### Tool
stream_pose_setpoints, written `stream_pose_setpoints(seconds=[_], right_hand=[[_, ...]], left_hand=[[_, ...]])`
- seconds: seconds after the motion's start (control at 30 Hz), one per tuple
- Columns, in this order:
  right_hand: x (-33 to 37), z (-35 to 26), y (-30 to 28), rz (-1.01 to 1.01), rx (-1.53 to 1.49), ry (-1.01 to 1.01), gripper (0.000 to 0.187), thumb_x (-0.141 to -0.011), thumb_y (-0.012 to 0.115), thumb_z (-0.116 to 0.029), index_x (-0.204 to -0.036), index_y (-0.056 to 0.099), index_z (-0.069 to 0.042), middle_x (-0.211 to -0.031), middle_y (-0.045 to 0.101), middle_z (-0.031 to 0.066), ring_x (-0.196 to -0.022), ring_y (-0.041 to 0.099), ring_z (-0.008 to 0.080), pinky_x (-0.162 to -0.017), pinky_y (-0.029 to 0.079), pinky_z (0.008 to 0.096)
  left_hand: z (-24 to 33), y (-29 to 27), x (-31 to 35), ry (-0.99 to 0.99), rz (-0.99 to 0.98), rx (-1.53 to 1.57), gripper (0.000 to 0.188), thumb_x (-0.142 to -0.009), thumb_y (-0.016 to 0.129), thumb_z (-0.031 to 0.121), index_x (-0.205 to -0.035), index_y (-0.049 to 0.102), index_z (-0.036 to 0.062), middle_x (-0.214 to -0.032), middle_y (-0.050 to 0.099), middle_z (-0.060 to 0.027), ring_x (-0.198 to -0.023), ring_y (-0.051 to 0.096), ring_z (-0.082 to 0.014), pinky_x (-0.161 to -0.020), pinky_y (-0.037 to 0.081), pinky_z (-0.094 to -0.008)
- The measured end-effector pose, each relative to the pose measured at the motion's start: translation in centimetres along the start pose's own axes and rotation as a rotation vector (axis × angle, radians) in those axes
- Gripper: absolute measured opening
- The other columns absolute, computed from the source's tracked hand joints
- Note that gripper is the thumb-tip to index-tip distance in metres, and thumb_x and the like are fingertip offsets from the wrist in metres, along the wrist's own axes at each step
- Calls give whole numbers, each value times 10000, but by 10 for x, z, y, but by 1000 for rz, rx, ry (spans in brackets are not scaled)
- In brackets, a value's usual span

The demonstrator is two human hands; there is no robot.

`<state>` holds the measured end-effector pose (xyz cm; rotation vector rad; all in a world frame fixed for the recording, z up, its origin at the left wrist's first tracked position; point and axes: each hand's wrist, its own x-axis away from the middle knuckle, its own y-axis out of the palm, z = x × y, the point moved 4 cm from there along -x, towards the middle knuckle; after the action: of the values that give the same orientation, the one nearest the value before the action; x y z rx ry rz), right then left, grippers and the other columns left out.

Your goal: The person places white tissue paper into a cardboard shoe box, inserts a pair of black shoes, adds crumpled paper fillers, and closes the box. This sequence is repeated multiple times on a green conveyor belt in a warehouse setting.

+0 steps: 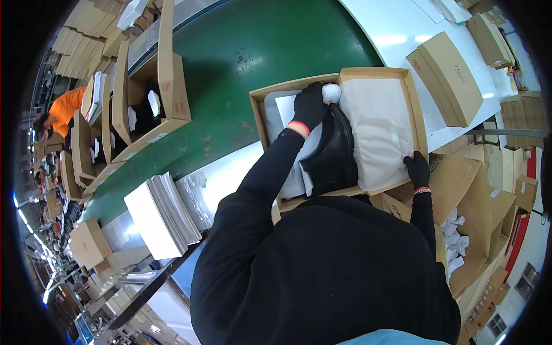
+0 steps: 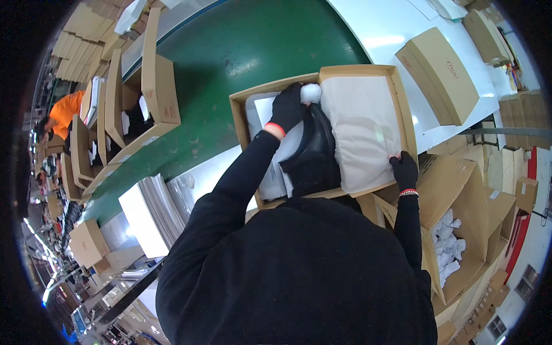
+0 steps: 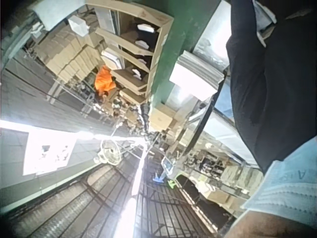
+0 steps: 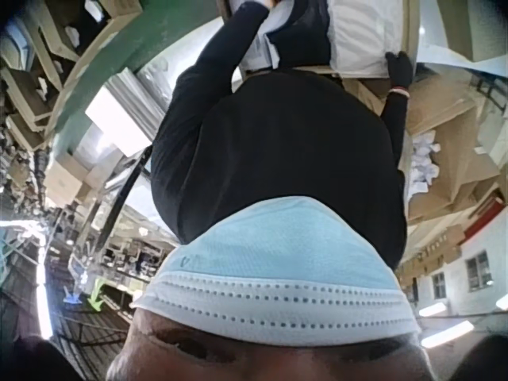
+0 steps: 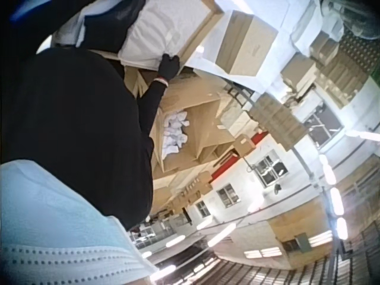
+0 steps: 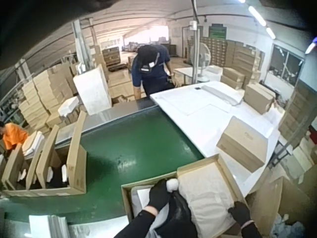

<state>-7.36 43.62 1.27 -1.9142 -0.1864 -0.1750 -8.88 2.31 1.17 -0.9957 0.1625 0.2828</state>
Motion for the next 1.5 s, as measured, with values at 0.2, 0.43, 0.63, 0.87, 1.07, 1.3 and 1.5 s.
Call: stream_pose_setpoints(seconds=[0.2,0.43,0.63,0.87,1.07,1.3,1.5], right_hand=[[11,6,-8,101,-619,64,423,-829,655,-258,-1134,598,31,-1052,637,128,-971,595,198,-834,467,313],[61,-194,-24,-518,-1177,-190,426,-892,604,-95,-1278,491,47,-1101,599,88,-998,578,165,-867,470,323],[129,-327,49,-837,-825,-852,255,-858,666,-138,-1074,575,-38,-1073,588,95,-980,580,182,-887,449,322],[148,-283,38,-598,-431,-889,389,-850,680,-221,-1164,562,-23,-1192,576,176,-1116,549,304,-956,415,382],[94,-260,54,-607,-532,-720,400,-860,675,-226,-1184,565,-18,-1095,638,165,-1028,617,297,-908,464,358],[8,-348,98,2,11,-926,825,-825,591,-573,-1409,316,-59,-1445,326,233,-1341,293,435,-1024,267,624],[25,-380,149,-204,284,-983,931,-779,593,-630,-1429,299,-31,-1479,273,242,-1353,290,409,-1081,254,554]], left_hand=[[-2,7,-1,-114,-135,-77,478,-785,677,297,-1187,548,72,-948,657,-147,-898,634,-340,-768,492,-423],[-24,-39,6,-119,-111,309,545,-883,552,508,-1266,551,119,-1029,658,-139,-956,637,-275,-792,466,-402],[-3,-153,75,-274,-382,439,828,-794,732,301,-1433,295,6,-1006,640,-152,-874,637,-216,-737,500,-331],[-60,-187,143,-371,118,418,662,-746,750,150,-1322,433,70,-1011,636,-107,-762,653,-195,-629,514,-317],[24,-206,207,373,-306,-19,673,-609,800,312,-1196,557,90,-1266,519,-110,-1209,457,-297,-984,366,-432],[30,-150,215,475,-337,-322,187,-736,614,146,-920,588,123,-869,543,-49,-932,517,-210,-863,395,-365],[9,-109,234,487,-458,-181,170,-787,556,123,-920,656,156,-743,636,-33,-678,616,-226,-720,449,-366]])
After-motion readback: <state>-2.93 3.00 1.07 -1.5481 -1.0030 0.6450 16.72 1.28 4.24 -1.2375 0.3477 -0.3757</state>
